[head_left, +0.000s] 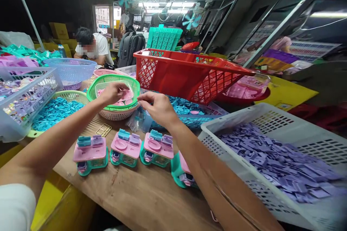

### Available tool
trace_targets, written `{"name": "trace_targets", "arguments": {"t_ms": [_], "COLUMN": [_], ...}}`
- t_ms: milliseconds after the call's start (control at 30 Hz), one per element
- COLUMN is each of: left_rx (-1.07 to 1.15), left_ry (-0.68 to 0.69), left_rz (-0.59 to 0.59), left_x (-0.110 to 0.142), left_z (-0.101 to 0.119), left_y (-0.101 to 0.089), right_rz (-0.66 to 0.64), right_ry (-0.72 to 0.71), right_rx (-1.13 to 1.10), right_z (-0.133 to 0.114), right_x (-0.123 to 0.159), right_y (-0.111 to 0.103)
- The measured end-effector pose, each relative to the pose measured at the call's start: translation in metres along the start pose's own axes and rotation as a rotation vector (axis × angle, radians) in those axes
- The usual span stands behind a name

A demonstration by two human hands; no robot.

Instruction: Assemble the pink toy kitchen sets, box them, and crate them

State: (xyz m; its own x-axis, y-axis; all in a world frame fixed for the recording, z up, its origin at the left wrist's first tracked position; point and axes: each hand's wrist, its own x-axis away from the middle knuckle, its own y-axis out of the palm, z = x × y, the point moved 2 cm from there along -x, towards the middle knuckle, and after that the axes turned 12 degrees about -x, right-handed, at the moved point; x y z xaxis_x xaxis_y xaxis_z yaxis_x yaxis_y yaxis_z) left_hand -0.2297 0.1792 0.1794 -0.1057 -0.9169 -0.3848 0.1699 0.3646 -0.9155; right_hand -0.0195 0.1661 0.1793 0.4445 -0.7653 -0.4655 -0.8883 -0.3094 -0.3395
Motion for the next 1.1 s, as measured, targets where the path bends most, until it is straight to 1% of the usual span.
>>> {"name": "trace_targets", "arguments": {"t_ms": [33, 100, 133, 167, 200, 233, 300, 367, 433, 467, 533, 667, 767, 833, 967, 1100], "left_rx": [0.108, 0.264, 0.292, 0.301, 0.286, 0.264, 0.195, 0.122, 0.101, 0.117, 0.206, 0.415, 0.385, 0.34, 0.332, 0.311], "left_ry": [0.032, 0.171, 0.262, 0.338, 0.395, 0.445, 0.496, 0.518, 0.532, 0.529, 0.495, 0.408, 0.375, 0.353, 0.357, 0.36], "left_rz": [-0.001, -0.017, -0.048, -0.08, -0.124, -0.186, -0.316, -0.429, -0.484, -0.485, -0.444, -0.314, -0.255, -0.246, -0.251, -0.229], "left_x": [0.013, 0.049, 0.071, 0.094, 0.118, 0.141, 0.181, 0.209, 0.223, 0.225, 0.226, 0.231, 0.238, 0.241, 0.241, 0.238], "left_z": [0.013, 0.044, 0.06, 0.076, 0.091, 0.104, 0.126, 0.142, 0.153, 0.156, 0.16, 0.155, 0.149, 0.147, 0.151, 0.155], "left_y": [-0.008, -0.018, -0.017, -0.012, -0.003, 0.011, 0.046, 0.082, 0.107, 0.114, 0.118, 0.112, 0.115, 0.12, 0.126, 0.124], "right_rz": [0.015, 0.046, 0.063, 0.078, 0.091, 0.119, 0.163, 0.191, 0.195, 0.189, 0.173, 0.166, 0.166, 0.164, 0.168, 0.175], "right_ry": [-0.041, -0.112, -0.128, -0.125, -0.104, -0.063, 0.025, 0.063, 0.055, 0.048, 0.047, 0.102, 0.181, 0.22, 0.284, 0.298], "right_rx": [-0.001, 0.005, 0.009, 0.017, 0.031, 0.055, 0.103, 0.147, 0.19, 0.216, 0.275, 0.359, 0.392, 0.404, 0.397, 0.412], "right_z": [-0.008, -0.02, -0.022, -0.021, -0.016, -0.008, 0.013, 0.035, 0.052, 0.058, 0.066, 0.069, 0.071, 0.073, 0.075, 0.074], "right_x": [0.021, 0.069, 0.095, 0.122, 0.149, 0.174, 0.219, 0.254, 0.278, 0.286, 0.298, 0.311, 0.315, 0.317, 0.319, 0.318], "right_y": [-0.006, -0.016, -0.02, -0.023, -0.024, -0.024, -0.023, -0.019, -0.016, -0.015, -0.015, -0.019, -0.023, -0.026, -0.03, -0.03]}}
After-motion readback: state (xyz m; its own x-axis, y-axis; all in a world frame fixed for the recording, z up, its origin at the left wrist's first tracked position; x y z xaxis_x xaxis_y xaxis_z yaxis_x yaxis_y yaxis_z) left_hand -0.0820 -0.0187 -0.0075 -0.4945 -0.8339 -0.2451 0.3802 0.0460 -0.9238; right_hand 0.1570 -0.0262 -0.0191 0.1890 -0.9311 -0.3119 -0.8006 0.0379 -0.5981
